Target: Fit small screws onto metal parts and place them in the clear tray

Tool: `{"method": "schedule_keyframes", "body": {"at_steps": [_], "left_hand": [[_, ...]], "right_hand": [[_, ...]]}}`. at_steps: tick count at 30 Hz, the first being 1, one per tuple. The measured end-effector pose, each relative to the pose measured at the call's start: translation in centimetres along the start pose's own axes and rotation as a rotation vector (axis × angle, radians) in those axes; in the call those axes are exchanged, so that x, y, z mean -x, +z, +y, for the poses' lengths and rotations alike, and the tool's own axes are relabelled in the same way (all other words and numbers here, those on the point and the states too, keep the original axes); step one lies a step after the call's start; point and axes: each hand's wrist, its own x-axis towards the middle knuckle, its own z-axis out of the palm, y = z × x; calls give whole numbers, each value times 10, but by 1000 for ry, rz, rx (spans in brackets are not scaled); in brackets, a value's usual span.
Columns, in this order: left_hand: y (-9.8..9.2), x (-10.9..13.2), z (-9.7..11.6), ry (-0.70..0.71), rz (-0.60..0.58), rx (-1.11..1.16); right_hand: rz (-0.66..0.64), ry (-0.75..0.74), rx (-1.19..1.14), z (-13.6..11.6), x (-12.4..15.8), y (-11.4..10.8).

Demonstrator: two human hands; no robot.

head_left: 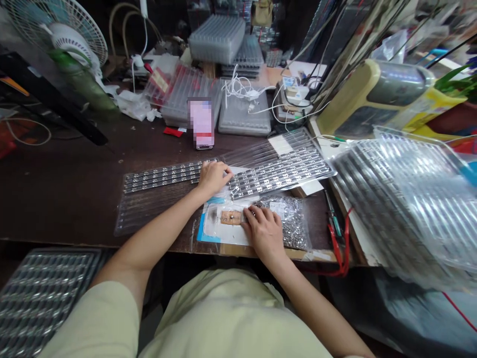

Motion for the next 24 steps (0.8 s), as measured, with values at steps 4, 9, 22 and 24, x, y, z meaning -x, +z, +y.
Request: {"method": "schedule_keyframes", "body": {"at_steps": [4,9,22,24], "left_hand": [[-13,23,-6,-92,31,297],[-24,84,-6,-249,-186,796],[4,129,21,-46,13,490],[5,129,22,-40,26,466]], "right_hand": [[-19,-41,19,8,10,-1],[3,-47,38,7,4,7],[104,21,-237,12,-5,9],[114,16,-282,12,-4,8]]}}
